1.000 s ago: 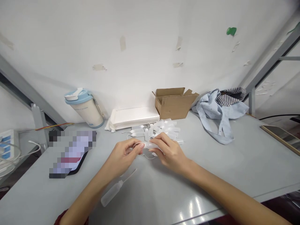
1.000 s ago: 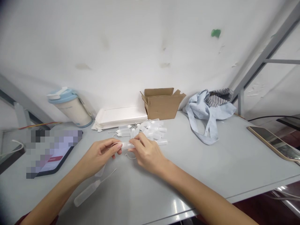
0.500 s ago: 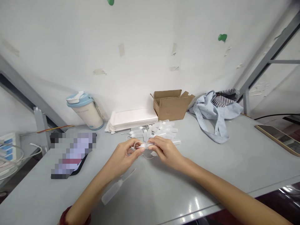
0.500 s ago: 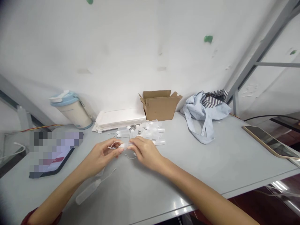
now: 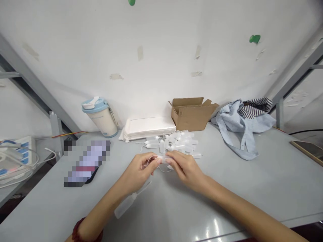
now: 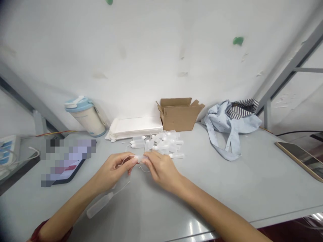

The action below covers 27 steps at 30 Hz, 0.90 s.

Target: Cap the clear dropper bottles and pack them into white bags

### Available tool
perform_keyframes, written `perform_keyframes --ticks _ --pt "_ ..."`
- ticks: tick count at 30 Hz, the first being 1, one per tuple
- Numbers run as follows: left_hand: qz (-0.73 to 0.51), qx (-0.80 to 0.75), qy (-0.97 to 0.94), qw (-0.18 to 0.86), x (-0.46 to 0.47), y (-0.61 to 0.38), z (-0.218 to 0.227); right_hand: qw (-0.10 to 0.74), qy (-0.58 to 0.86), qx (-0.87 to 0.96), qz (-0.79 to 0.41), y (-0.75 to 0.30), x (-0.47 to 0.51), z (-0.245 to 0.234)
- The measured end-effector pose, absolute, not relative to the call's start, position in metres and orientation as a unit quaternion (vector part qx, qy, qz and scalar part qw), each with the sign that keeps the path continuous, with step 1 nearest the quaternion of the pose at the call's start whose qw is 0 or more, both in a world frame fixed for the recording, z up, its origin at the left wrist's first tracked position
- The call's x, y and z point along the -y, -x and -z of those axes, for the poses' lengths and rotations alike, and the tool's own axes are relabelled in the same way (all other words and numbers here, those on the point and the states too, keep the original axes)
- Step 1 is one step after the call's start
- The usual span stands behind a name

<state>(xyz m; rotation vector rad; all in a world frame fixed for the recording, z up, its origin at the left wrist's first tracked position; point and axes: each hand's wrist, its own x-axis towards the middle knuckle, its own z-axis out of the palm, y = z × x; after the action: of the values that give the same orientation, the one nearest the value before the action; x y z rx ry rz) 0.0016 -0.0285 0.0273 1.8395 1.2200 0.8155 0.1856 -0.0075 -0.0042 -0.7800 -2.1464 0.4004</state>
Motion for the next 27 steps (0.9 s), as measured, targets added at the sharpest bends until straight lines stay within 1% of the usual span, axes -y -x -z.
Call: perform_keyframes --ticks 2,5,7,8,10,13,15,17,18,20,21,23,25,27 --pt "-0.316 -0.480 -0.739 0.352 0.030 -0.002 -0.024 0.385 0.343 0.803 -0.300 -0.185 0.007 0.000" --pt "-0.310 -0.478 -0.764 0.302 0.031 -0.003 -0.020 0.321 0.364 0.713 -0.507 -0.185 0.003 -0.004" --pt "-0.309 -0.483 -0.764 0.297 0.030 -0.004 -0.019 0.285 0.362 0.674 -0.577 -0.185 0.001 -0.004" --pt "-0.310 -0.485 -0.758 0.307 0.030 -0.004 -0.019 0.285 0.364 0.673 -0.577 -0.185 0.001 -0.004" --pt "-0.309 -0.495 -0.739 0.337 0.028 -0.003 -0.020 0.314 0.368 0.709 -0.513 -0.184 0.003 -0.003" --pt "-0.289 -0.505 -0.714 0.389 0.026 0.000 -0.022 0.367 0.346 0.803 -0.317 -0.183 0.007 0.002" --pt "-0.271 -0.496 -0.705 0.429 0.024 0.001 -0.023 0.380 0.311 0.850 -0.192 -0.183 0.008 0.007" --pt "-0.262 -0.483 -0.695 0.463 0.023 0.002 -0.024 0.390 0.283 0.870 -0.106 -0.184 0.007 0.012" --pt "-0.262 -0.478 -0.692 0.474 0.023 0.001 -0.024 0.393 0.276 0.873 -0.083 -0.185 0.006 0.014" --pt "-0.269 -0.472 -0.687 0.482 0.023 0.001 -0.023 0.391 0.274 0.875 -0.081 -0.185 0.006 0.015" --pt "-0.277 -0.472 -0.687 0.478 0.024 0.000 -0.022 0.389 0.282 0.871 -0.102 -0.184 0.006 0.014" --pt "-0.284 -0.482 -0.696 0.451 0.026 -0.002 -0.019 0.378 0.312 0.852 -0.185 -0.183 0.007 0.010" --pt "-0.281 -0.499 -0.725 0.383 0.028 -0.004 -0.015 0.364 0.348 0.813 -0.292 -0.183 0.007 0.005" --pt "-0.279 -0.498 -0.768 0.290 0.030 -0.006 -0.012 0.336 0.366 0.766 -0.407 -0.184 0.005 0.001"
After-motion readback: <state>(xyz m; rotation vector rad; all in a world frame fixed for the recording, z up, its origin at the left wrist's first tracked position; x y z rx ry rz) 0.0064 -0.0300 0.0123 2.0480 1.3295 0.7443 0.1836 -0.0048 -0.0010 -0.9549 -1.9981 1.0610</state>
